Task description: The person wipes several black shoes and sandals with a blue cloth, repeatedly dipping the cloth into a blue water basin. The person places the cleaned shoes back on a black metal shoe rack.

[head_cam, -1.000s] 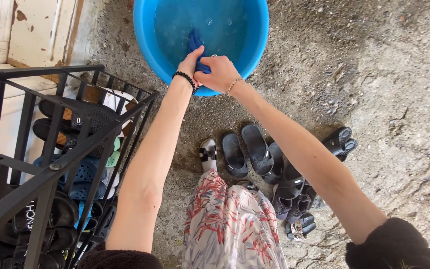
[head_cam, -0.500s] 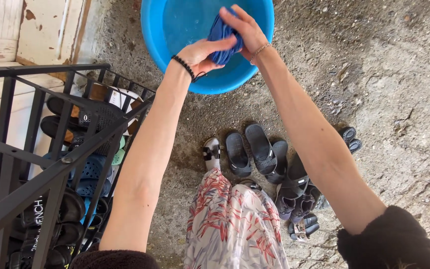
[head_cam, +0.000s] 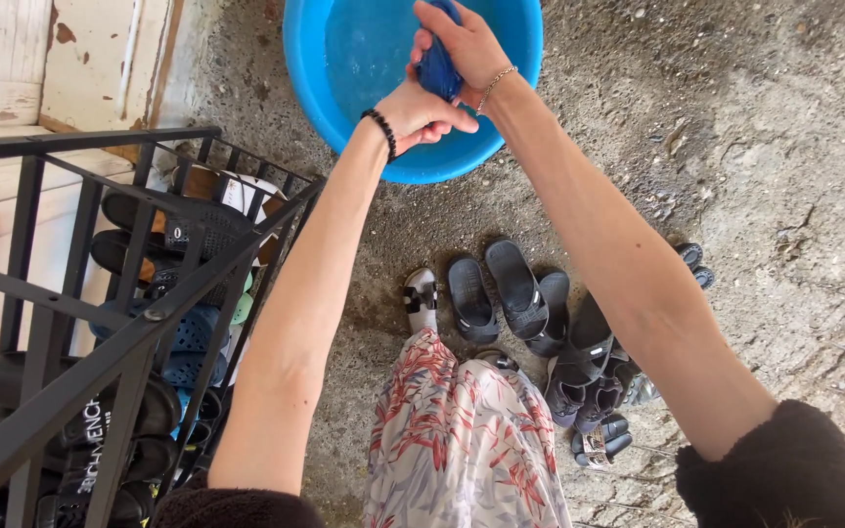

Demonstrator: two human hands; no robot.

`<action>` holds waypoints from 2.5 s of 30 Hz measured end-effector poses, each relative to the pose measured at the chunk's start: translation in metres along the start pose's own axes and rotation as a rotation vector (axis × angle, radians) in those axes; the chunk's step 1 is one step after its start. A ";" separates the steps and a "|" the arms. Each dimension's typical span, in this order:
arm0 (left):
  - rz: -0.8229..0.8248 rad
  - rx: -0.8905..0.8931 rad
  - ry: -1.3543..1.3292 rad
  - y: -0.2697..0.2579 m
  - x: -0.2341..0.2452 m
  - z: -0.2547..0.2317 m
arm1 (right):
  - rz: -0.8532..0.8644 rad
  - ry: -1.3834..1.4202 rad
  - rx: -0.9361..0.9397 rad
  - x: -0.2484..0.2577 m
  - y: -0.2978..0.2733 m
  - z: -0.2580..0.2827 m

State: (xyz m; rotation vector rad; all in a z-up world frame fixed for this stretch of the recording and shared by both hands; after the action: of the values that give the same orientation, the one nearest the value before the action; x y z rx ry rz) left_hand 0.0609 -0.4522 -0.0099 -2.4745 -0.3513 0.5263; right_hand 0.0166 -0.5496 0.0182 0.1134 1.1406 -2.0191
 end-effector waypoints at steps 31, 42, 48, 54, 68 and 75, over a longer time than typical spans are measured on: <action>-0.400 -0.163 1.048 -0.006 0.004 0.041 | -0.791 0.062 -0.096 -0.027 0.010 -0.030; -0.366 -0.203 1.167 -0.005 -0.003 0.087 | -0.841 0.170 -0.158 -0.009 -0.008 -0.053; -0.367 -0.199 1.175 -0.009 -0.005 0.082 | -0.897 0.157 -0.210 -0.009 -0.010 -0.056; -0.367 -0.291 1.119 -0.027 -0.003 0.057 | -0.571 0.043 0.052 -0.001 -0.027 -0.059; -0.234 -0.659 1.826 -0.059 -0.098 0.042 | -0.948 -0.706 0.425 0.135 -0.131 -0.089; -0.293 -0.573 2.217 -0.035 -0.175 0.104 | -0.828 -0.812 0.425 0.194 -0.180 -0.110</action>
State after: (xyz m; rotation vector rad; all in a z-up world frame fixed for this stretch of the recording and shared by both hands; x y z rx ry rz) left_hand -0.1449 -0.4370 -0.0174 -1.8290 0.1480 -2.4377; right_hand -0.2690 -0.5324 -0.0072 -1.0257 0.2102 -2.5790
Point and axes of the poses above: each hand's wrist, its own y-axis towards the middle knuckle, its own x-axis out of the back of the hand, z = x × y, the point moved 2 cm from there along y, towards the middle knuckle, and after that the axes turned 13 degrees about -x, right-handed, at the moved point
